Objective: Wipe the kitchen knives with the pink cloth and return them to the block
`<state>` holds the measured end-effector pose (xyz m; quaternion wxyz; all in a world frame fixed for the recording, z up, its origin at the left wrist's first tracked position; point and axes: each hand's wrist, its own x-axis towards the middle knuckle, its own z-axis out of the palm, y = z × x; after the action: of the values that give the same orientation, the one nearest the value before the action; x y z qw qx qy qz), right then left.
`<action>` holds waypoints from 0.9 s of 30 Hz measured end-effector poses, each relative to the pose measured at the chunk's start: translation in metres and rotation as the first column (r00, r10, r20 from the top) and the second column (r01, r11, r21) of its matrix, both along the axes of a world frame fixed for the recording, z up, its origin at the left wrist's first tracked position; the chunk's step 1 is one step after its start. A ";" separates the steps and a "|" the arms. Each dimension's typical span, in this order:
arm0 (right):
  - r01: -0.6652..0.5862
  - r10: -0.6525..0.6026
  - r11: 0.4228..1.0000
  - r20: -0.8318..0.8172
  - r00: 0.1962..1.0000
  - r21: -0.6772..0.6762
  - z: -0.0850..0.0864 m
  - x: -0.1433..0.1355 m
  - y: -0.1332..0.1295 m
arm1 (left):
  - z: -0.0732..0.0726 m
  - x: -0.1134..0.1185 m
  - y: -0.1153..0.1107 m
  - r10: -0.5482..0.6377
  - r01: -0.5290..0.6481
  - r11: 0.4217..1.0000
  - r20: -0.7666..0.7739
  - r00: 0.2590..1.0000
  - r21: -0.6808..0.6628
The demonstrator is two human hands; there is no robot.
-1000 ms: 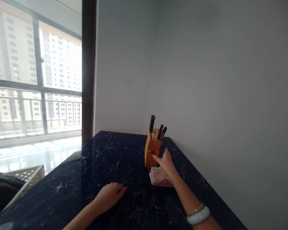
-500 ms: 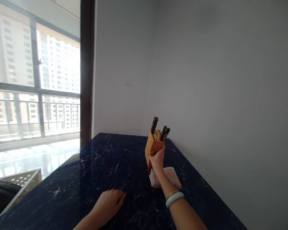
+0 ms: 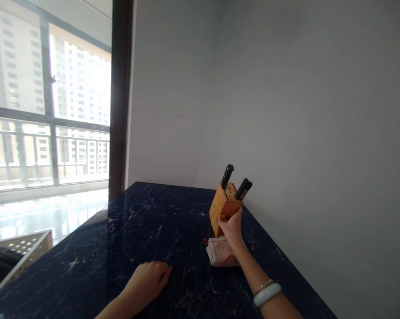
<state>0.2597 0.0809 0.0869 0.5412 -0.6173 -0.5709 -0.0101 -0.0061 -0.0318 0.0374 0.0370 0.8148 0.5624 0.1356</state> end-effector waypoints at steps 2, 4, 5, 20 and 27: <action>0.005 -0.005 1.000 0.018 1.000 0.003 0.001 0.002 -0.003 | 0.000 0.000 0.000 -0.002 0.002 1.000 0.001 1.000 -0.002; 0.030 -0.030 1.000 0.027 0.999 0.005 0.001 0.004 -0.009 | 0.001 0.000 0.000 -0.004 0.004 1.000 -0.001 1.000 -0.006; 0.046 -0.046 0.999 0.029 0.999 0.005 0.000 0.005 -0.013 | 0.001 0.000 0.000 -0.004 0.004 1.000 -0.002 1.000 -0.007; -0.136 0.404 0.888 0.606 0.685 -0.438 -0.019 0.011 -0.106 | -0.002 0.001 0.002 0.037 -0.037 0.999 -0.011 0.999 -0.006; -0.064 0.341 0.902 0.613 0.713 -0.427 -0.016 -0.002 -0.090 | -0.004 0.001 0.002 0.044 -0.044 0.999 -0.006 0.999 0.010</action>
<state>0.2581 -0.0090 0.0713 0.1665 -0.5948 -0.7839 -0.0631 -0.0053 -0.0303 0.0330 0.0282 0.8029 0.5796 0.1366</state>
